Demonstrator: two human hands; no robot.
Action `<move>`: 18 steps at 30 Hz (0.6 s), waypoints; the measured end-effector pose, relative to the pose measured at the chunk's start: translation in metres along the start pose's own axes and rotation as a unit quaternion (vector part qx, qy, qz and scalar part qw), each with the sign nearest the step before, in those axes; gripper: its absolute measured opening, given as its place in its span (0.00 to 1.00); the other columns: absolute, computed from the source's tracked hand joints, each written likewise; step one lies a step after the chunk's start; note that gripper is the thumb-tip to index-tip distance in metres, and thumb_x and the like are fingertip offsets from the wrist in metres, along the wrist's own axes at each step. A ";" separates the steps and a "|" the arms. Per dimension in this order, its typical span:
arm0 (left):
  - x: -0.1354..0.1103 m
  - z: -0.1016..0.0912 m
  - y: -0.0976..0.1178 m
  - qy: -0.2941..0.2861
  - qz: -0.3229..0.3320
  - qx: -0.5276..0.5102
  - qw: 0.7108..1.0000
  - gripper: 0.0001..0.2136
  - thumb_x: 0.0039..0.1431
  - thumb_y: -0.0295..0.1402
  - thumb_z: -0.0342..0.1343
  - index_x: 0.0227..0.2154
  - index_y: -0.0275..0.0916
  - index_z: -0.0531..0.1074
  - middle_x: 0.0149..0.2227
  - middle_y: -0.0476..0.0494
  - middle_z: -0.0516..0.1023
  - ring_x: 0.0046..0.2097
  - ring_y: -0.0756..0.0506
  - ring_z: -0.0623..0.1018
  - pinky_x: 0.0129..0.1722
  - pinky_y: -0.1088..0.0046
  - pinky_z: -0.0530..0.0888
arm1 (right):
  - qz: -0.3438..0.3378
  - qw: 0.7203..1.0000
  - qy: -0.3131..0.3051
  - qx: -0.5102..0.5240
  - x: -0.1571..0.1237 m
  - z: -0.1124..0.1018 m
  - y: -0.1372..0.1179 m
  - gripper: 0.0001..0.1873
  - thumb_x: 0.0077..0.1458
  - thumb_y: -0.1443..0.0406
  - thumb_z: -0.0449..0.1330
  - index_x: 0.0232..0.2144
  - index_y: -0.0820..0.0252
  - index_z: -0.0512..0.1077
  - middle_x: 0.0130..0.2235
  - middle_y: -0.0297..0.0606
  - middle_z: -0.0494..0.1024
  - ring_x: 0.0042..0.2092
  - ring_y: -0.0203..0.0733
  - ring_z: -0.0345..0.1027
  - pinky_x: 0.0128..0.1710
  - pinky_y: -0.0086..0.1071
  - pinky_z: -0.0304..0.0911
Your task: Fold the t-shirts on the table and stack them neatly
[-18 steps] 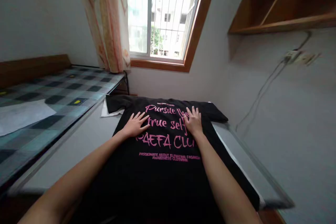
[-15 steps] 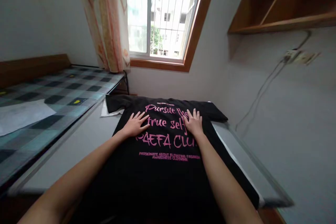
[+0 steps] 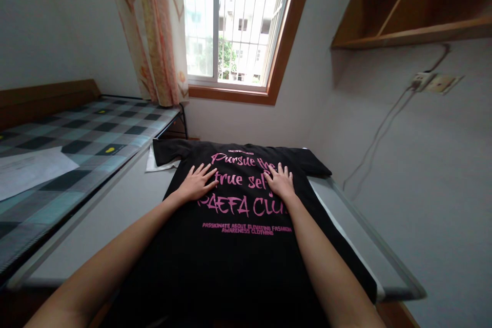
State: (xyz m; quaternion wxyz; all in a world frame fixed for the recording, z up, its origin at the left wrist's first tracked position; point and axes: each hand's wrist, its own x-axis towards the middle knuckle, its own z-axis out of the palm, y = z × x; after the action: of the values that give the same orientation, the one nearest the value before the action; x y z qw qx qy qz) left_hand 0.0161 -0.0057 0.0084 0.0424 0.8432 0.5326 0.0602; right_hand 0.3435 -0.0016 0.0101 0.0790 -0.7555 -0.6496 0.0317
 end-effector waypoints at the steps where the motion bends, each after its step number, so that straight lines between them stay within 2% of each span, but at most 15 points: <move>1: 0.000 0.000 0.000 0.000 0.000 0.000 1.000 0.31 0.65 0.55 0.36 0.66 0.47 0.52 0.69 0.42 0.49 0.69 0.36 0.48 0.65 0.49 0.45 | -0.002 1.000 0.019 0.003 -0.001 0.000 -0.001 0.33 0.64 0.47 0.40 0.66 0.52 0.54 0.70 0.44 0.42 0.69 0.60 0.34 0.64 0.53 0.37; 4: 0.000 -0.001 0.000 0.001 0.001 0.000 1.000 0.31 0.65 0.55 0.37 0.66 0.47 0.52 0.69 0.43 0.49 0.69 0.36 0.48 0.65 0.48 0.45 | -0.019 0.998 0.063 0.005 -0.002 -0.001 -0.004 0.33 0.65 0.48 0.41 0.67 0.54 0.53 0.71 0.45 0.41 0.69 0.58 0.32 0.64 0.52 0.37; 10: 0.000 0.000 0.000 0.005 0.002 -0.004 1.000 0.31 0.64 0.55 0.38 0.66 0.47 0.54 0.69 0.41 0.50 0.69 0.35 0.48 0.65 0.48 0.46 | -0.065 0.997 -0.028 -0.009 -0.002 0.000 -0.007 0.34 0.64 0.46 0.39 0.66 0.51 0.54 0.69 0.42 0.50 0.69 0.55 0.39 0.65 0.52 0.36; 15: -0.001 0.002 0.000 0.029 0.003 -0.006 1.000 0.30 0.64 0.53 0.41 0.65 0.46 0.57 0.69 0.40 0.52 0.69 0.34 0.50 0.64 0.46 0.48 | -0.062 0.998 -0.022 -0.013 -0.002 0.001 -0.009 0.34 0.64 0.46 0.40 0.66 0.50 0.54 0.69 0.41 0.49 0.69 0.55 0.39 0.65 0.53 0.36; 18: -0.003 0.001 0.003 0.076 0.019 -0.008 0.997 0.27 0.65 0.50 0.43 0.62 0.43 0.63 0.67 0.37 0.55 0.67 0.34 0.55 0.64 0.48 0.53 | -0.057 0.998 -0.019 -0.019 -0.003 0.002 -0.012 0.34 0.63 0.45 0.40 0.66 0.50 0.53 0.69 0.41 0.48 0.69 0.55 0.39 0.65 0.53 0.37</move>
State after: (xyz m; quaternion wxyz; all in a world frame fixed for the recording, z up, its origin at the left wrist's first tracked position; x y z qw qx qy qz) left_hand 0.0176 -0.0096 0.0082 0.0077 0.8458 0.5177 0.1287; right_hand 0.3314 -0.0028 0.0100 0.0536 -0.7179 -0.6935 0.0292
